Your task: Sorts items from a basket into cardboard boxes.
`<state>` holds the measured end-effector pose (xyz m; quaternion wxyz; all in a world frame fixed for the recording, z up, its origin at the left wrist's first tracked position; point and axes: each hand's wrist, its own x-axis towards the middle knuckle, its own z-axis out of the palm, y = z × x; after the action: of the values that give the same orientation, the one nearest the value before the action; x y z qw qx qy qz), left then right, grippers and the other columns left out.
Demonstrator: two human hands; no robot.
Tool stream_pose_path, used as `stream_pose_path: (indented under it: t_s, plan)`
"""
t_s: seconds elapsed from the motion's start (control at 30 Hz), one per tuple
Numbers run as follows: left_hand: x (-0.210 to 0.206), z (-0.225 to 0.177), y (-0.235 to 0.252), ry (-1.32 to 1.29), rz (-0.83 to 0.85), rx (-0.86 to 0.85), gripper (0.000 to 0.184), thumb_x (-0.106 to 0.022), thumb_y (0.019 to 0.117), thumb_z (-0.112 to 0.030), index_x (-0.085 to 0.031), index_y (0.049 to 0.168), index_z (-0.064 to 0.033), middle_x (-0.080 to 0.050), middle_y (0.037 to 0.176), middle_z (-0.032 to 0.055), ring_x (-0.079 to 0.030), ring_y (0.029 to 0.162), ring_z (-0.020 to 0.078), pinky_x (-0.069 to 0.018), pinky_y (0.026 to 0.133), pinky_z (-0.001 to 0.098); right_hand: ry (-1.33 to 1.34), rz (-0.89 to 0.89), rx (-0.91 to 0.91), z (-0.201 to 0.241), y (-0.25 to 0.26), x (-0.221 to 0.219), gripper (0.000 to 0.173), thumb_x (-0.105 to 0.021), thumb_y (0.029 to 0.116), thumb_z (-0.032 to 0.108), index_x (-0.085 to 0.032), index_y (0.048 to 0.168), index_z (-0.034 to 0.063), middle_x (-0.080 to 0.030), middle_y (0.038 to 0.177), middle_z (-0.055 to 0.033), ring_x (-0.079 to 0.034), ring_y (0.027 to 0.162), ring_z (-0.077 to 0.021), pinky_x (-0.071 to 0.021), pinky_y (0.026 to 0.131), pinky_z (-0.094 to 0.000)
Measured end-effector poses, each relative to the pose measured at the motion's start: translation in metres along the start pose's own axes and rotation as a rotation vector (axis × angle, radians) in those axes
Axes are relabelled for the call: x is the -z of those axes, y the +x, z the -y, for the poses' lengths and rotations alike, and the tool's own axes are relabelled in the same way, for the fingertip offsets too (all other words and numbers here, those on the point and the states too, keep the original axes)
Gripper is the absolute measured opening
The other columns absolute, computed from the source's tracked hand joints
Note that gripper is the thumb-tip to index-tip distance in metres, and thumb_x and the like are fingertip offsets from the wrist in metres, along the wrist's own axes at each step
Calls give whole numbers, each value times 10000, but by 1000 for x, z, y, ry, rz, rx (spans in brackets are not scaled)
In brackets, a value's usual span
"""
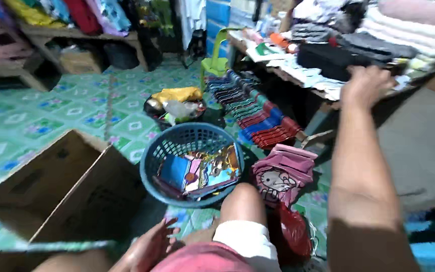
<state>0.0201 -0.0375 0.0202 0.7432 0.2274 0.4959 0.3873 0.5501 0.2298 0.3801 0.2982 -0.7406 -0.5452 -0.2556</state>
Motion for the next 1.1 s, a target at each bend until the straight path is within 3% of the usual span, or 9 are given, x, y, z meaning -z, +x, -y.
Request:
stream_pose_path:
  t_s: [0.13,0.2,0.3,0.43,0.5,0.6,0.7,0.93,1.1]
  plan:
    - [23,28,4,85,60,57,512,-321,1109,-410,-511,1451,-80,-668,1281,111,-679,1087,211,-554,952,390,51,362,12,-35,32,-67,618,-565,1041,390,-438,1532,38,-423,1494,-385,-327,1407,-626,-256,1066,-832]
    - [22,30,1,246,143,103,497,-394,1093,-439,-590,1397,-99,-678,1319,69,-648,1203,183,-515,1055,383,49,270,-16,-29,21,-69,665,-588,1017,376,-399,1543,16,-374,1522,-399,-307,1423,-624,-237,1092,-822]
    - [19,32,4,526,224,160,542,-393,1057,-569,-637,1385,-213,-648,1382,-12,-576,1312,136,-447,1142,401,80,15,-119,1,-1,-61,766,-517,1005,444,-230,1644,135,-129,1699,-232,-111,1562,-463,-117,1206,-709]
    - [24,36,15,613,225,260,714,-287,1013,-720,-619,1398,-219,-644,1380,15,-577,1311,153,-449,1135,441,266,-15,141,73,-56,-60,677,-501,1023,346,-316,1593,29,-263,1634,-301,-235,1515,-497,-198,1218,-653]
    - [24,35,18,683,222,275,770,-278,984,-770,-621,1398,-219,-641,1387,27,-570,1324,163,-438,1146,462,354,227,256,111,-95,-77,589,-516,1029,256,-397,1518,-50,-423,1506,-353,-376,1420,-527,-289,1181,-654]
    - [21,30,18,721,228,272,793,-266,980,-778,-620,1406,-210,-617,1423,45,-540,1362,186,-405,1167,497,383,819,362,164,-173,-124,393,-579,1027,179,-568,1373,-6,-630,1292,-257,-612,1211,-409,-483,1044,-611]
    - [18,27,18,619,279,205,712,-241,1038,-684,-605,1414,-202,-620,1417,20,-562,1329,154,-423,1149,444,256,1126,537,203,-246,-158,306,-637,992,179,-693,1269,61,-667,1288,-203,-621,1230,-387,-464,1054,-650]
    - [30,40,29,240,9,160,540,-383,1092,-480,-525,1438,-91,-666,1240,138,-677,1052,235,-554,900,407,316,1292,496,229,-300,-185,307,-589,1022,175,-669,1299,71,-700,1215,-194,-655,1167,-377,-475,1027,-637]
    - [34,39,29,254,-106,155,475,-456,1083,-416,-554,1401,-77,-667,1229,139,-674,1051,241,-554,898,412,210,1459,690,222,-327,-205,324,-634,1010,234,-693,1269,50,-700,1210,-208,-657,1153,-397,-479,1007,-662]
